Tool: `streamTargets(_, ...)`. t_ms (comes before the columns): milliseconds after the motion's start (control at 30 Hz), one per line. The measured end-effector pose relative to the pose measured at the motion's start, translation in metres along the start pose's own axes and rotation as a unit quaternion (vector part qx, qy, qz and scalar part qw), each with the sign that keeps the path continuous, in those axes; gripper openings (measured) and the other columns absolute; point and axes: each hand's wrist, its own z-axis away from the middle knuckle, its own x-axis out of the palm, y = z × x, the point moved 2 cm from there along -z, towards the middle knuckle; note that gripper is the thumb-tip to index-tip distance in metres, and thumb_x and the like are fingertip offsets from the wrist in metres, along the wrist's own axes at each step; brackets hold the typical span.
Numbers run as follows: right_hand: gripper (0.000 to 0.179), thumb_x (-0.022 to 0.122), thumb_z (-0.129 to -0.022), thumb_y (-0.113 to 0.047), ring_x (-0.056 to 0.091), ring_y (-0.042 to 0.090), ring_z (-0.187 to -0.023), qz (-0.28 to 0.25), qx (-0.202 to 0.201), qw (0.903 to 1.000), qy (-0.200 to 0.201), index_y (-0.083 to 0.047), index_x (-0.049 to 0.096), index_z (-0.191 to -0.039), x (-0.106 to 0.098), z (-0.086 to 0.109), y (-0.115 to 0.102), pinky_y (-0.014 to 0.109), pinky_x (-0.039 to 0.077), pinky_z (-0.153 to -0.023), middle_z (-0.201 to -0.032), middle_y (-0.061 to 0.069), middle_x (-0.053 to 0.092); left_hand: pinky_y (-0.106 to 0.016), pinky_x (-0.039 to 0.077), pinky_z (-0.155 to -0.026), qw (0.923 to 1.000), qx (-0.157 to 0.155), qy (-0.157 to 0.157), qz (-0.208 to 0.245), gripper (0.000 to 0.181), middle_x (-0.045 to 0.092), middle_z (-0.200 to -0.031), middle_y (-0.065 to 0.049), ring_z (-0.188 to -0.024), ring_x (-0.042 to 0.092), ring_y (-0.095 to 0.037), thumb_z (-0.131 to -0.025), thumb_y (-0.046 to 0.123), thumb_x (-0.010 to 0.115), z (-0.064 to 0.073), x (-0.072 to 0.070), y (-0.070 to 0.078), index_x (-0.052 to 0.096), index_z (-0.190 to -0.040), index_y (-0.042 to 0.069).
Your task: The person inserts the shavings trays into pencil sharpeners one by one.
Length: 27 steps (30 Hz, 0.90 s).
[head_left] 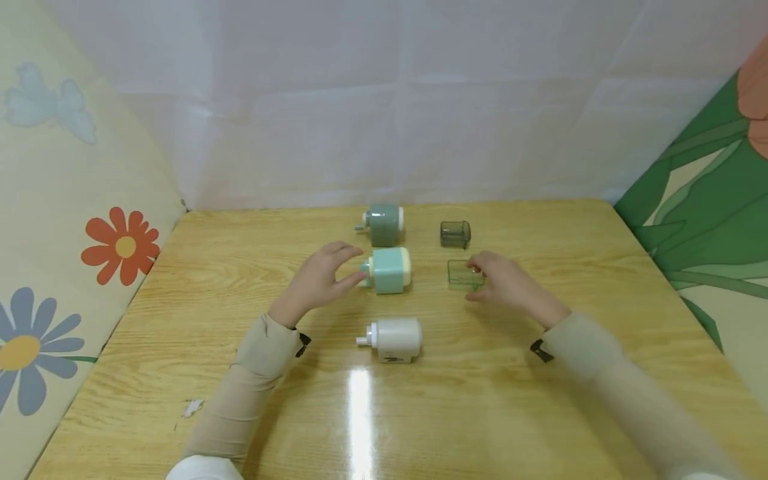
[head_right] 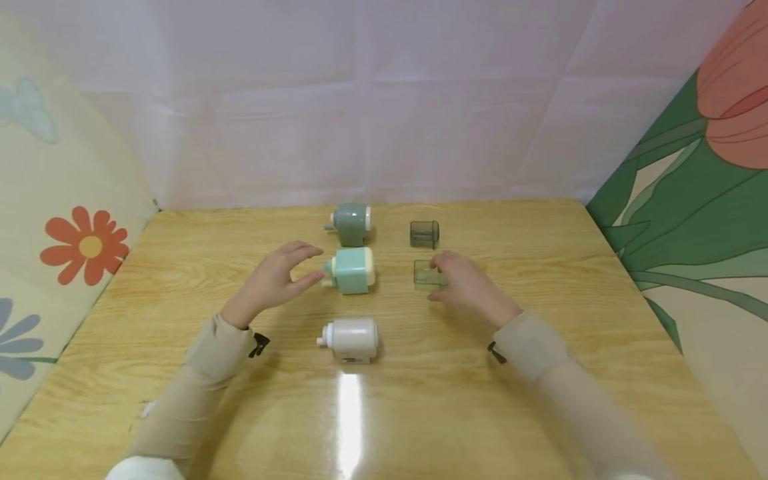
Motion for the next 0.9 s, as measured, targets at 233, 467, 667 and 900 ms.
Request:
streamTargets(233,0.061,0.078,-0.070,-0.015,0.051,0.042,-0.100,0.018,0.017,0.9996,-0.017,0.013,0.049,-0.116,0.000,-0.008,0.011,0.052,0.043,-0.086,-0.111,0.028,0.052,-0.041,0.046,-0.089,1.0000,0.000,0.001,-0.001,0.038,0.060,-0.109,-0.017,-0.101,0.056,-0.030,-0.085,0.019,0.065,0.002,-0.001,-0.002,0.058,-0.114,-0.005)
streamTargets(467,0.074,0.080,-0.068,-0.015,0.047,0.045,-0.105,0.016,0.033,0.9987,-0.036,0.015,0.041,-0.125,0.004,-0.015,0.020,0.054,0.039,-0.091,-0.118,0.030,0.046,-0.040,0.046,-0.089,1.0000,-0.005,-0.004,0.002,0.038,0.059,-0.110,-0.017,-0.101,0.056,-0.030,-0.086,0.021,0.063,0.004,0.000,-0.004,0.058,-0.114,-0.005)
streamTargets(667,0.073,0.078,-0.069,-0.012,0.046,0.045,-0.107,0.019,0.039,0.9978,-0.050,0.017,0.040,-0.125,0.007,-0.018,0.026,0.054,0.039,-0.092,-0.119,0.032,0.045,-0.041,0.045,-0.090,0.9999,-0.013,-0.010,0.004,0.039,0.059,-0.111,-0.018,-0.102,0.056,-0.030,-0.087,0.022,0.063,0.005,0.002,-0.007,0.058,-0.114,-0.005)
streamTargets(900,0.068,0.077,-0.070,-0.011,0.047,0.046,-0.106,0.019,0.037,0.9979,-0.050,0.017,0.043,-0.122,0.009,-0.021,0.031,0.054,0.038,-0.092,-0.118,0.033,0.046,-0.041,0.044,-0.091,0.9998,-0.015,-0.012,0.002,0.038,0.058,-0.112,-0.018,-0.103,0.055,-0.030,-0.087,0.020,0.063,0.000,0.002,-0.008,0.057,-0.115,-0.005)
